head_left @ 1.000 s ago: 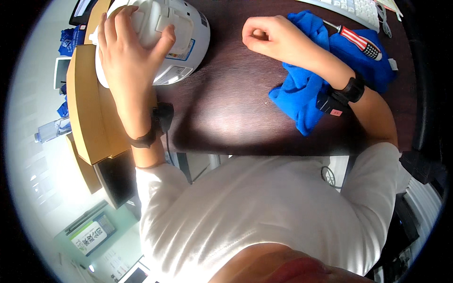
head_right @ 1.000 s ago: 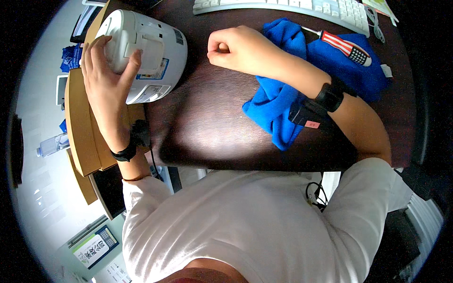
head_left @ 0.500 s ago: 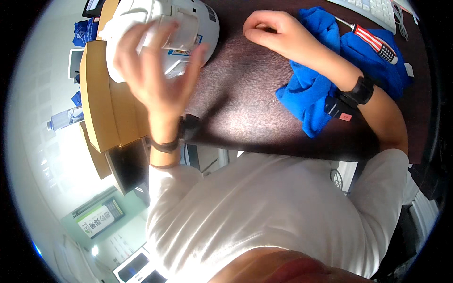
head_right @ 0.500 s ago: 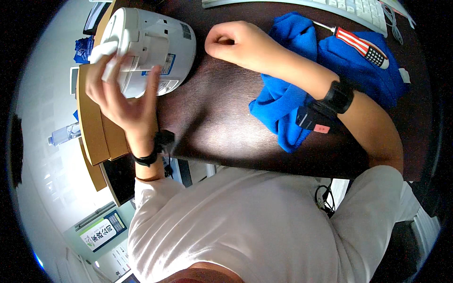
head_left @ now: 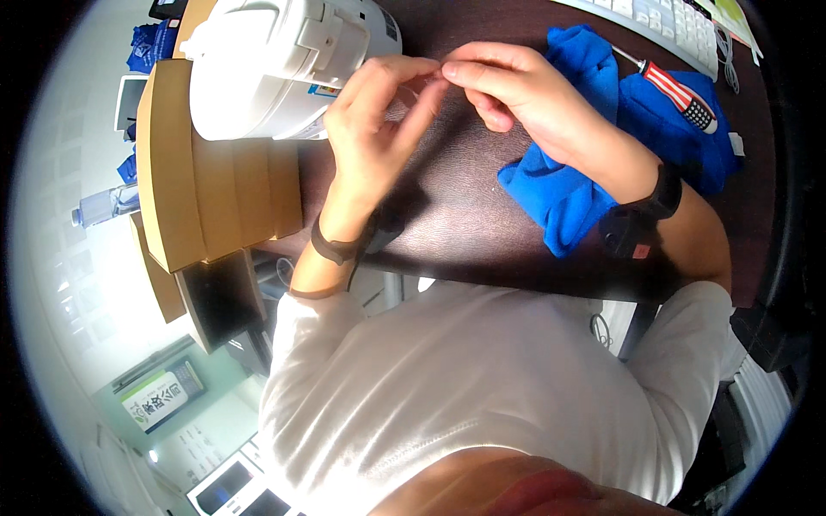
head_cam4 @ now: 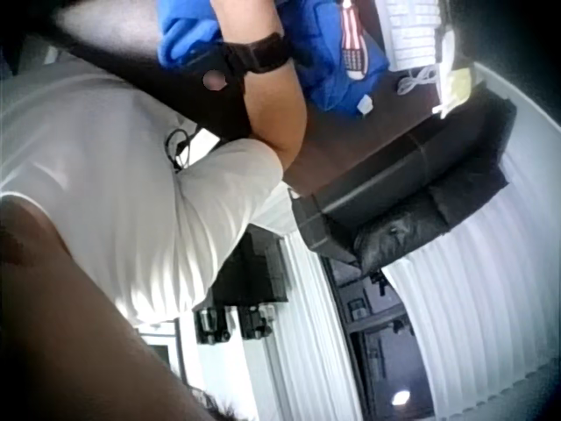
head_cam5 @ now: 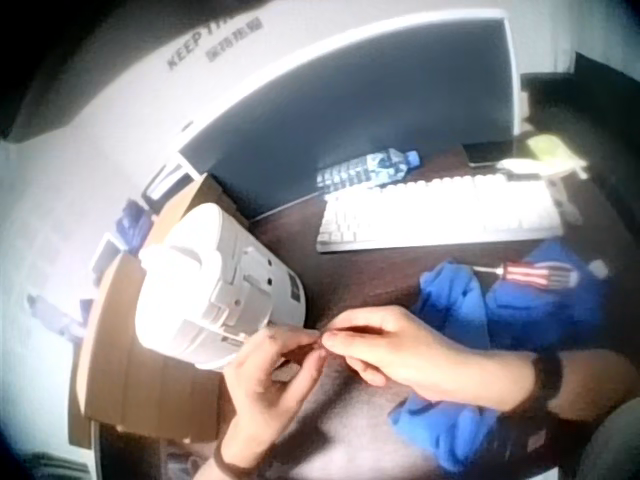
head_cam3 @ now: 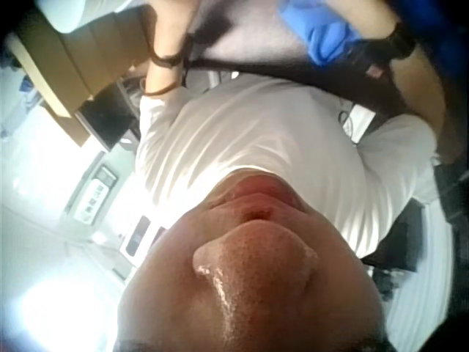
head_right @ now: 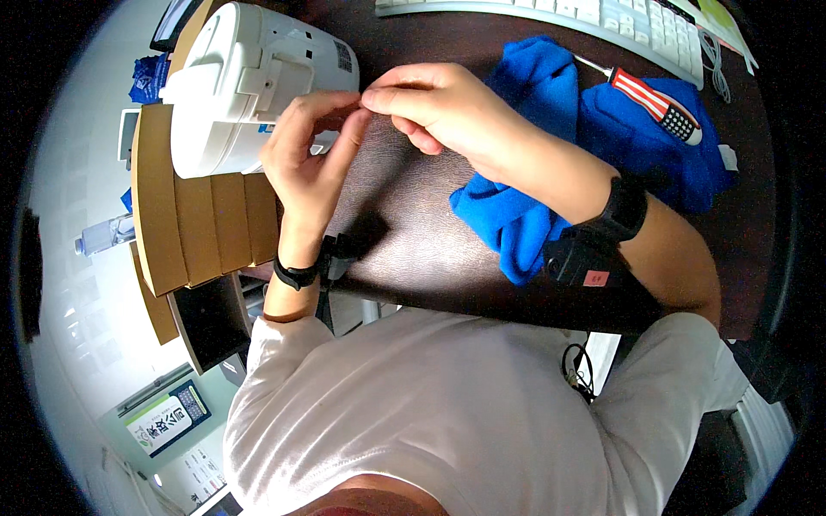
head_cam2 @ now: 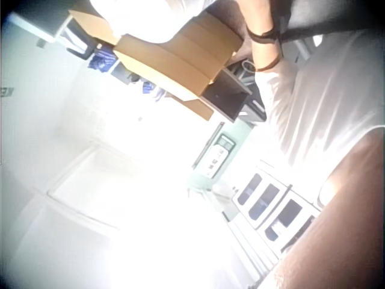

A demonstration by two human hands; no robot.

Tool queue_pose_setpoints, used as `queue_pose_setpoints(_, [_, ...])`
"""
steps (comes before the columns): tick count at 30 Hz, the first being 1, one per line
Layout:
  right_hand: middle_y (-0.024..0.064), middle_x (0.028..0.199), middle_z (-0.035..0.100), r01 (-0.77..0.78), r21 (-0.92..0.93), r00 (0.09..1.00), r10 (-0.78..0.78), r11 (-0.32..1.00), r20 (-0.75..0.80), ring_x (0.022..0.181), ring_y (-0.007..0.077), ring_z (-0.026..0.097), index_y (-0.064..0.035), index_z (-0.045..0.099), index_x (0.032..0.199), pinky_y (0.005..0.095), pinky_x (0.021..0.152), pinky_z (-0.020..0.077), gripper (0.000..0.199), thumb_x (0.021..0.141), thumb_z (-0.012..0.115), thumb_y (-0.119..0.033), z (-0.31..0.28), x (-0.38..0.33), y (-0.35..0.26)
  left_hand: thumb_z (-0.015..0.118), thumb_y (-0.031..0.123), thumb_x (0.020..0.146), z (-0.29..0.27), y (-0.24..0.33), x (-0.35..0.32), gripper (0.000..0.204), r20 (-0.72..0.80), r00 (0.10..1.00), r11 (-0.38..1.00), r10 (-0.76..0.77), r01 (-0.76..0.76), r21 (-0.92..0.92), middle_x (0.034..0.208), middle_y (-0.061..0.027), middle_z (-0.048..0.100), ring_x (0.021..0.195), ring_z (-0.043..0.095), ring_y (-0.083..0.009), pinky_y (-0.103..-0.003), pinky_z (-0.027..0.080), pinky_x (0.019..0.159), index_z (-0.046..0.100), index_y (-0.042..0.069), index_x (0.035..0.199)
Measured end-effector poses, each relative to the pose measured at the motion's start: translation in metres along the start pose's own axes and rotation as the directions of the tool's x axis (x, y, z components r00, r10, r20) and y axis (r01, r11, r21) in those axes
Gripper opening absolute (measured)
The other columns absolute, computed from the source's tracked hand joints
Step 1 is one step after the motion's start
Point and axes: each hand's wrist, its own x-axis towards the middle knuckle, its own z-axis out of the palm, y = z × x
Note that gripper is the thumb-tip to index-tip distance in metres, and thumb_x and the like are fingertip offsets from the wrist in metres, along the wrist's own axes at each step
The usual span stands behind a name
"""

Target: The person uses a screwdriver to remove screws from a white plastic bracket, then attaches the bracket to the bottom of a white appliance. The person then uses the screwdriver to fasten the bracket to the appliance with screws.

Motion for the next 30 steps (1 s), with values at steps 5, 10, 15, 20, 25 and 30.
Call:
queue_pose_setpoints(5, [-0.0033,0.062,0.049,0.024,-0.082,1.000,-0.025,0.996,-0.012,0.050,0.0022,0.041,-0.0019,0.061,0.100,0.0178,0.044,0.0304,0.023,0.090,0.056,-0.022,-0.001,-0.004,0.000,0.070,-0.003,0.073,0.005,-0.004,-0.003,0.017,-0.007,1.000,1.000,-0.011,0.010,-0.017,0.085,-0.0076,0.063,0.069,0.062,-0.0129,-0.022,0.050,0.060,0.064,0.001,0.089])
queue_pose_setpoints(10, [-0.0025,0.064,0.053,0.100,-0.489,0.992,-0.122,0.867,-0.012,0.052,0.0032,0.044,-0.0044,0.063,0.097,0.0174,0.044,0.0321,0.020,0.089,0.059,-0.023,-0.010,-0.012,0.000,0.067,-0.003,0.077,0.018,0.003,-0.015,0.013,0.039,0.993,0.987,-0.113,0.117,-0.107,0.091,-0.0072,0.063,0.076,0.061,-0.0112,-0.021,0.050,0.065,0.062,-0.002,0.089])
queue_pose_setpoints(15, [0.0047,0.070,0.062,0.217,-0.849,0.928,-0.372,0.482,0.026,0.061,0.0097,0.056,-0.0044,0.062,0.090,0.0246,0.056,0.0446,0.021,0.087,0.061,-0.025,-0.048,-0.021,-0.016,0.059,-0.001,0.085,0.029,-0.021,-0.021,0.005,0.227,0.918,0.722,-0.326,0.396,-0.568,0.089,-0.0099,0.060,0.071,0.060,-0.0152,-0.026,0.052,0.061,0.058,-0.003,0.089])
queue_pose_setpoints(20, [0.0102,0.090,0.062,-0.100,-0.959,0.845,-0.532,-0.265,0.059,0.082,0.0267,0.061,-0.0075,0.060,0.098,0.0344,0.070,0.0477,0.030,0.080,0.065,-0.031,-0.133,-0.089,-0.053,0.051,0.011,0.091,0.039,-0.056,-0.022,0.010,0.536,0.768,0.140,-0.350,0.608,-0.781,0.083,-0.0116,0.058,0.069,0.057,-0.0183,-0.029,0.051,0.057,0.055,0.002,0.091])
queue_pose_setpoints(25, [0.0114,0.097,0.060,-0.280,-0.897,0.913,-0.382,-0.343,-0.139,0.088,0.0278,0.060,-0.0061,0.058,0.103,0.0362,0.076,0.0471,0.036,0.080,0.066,-0.032,-0.162,-0.118,-0.033,0.051,0.013,0.092,0.051,-0.074,-0.026,0.011,0.602,0.740,-0.044,-0.300,0.619,-0.784,0.085,-0.0105,0.059,0.071,0.058,-0.0178,-0.029,0.052,0.059,0.056,0.003,0.093])
queue_pose_setpoints(30, [0.0113,0.094,0.059,-0.272,-0.948,0.865,-0.474,-0.164,-0.166,0.083,0.0267,0.060,-0.0059,0.059,0.102,0.0341,0.072,0.0480,0.029,0.081,0.066,-0.024,-0.155,-0.122,-0.037,0.051,0.013,0.092,0.052,-0.079,-0.031,0.012,0.610,0.736,-0.091,-0.295,0.613,-0.784,0.085,-0.0098,0.059,0.066,0.059,-0.0171,-0.029,0.052,0.058,0.056,0.003,0.094])
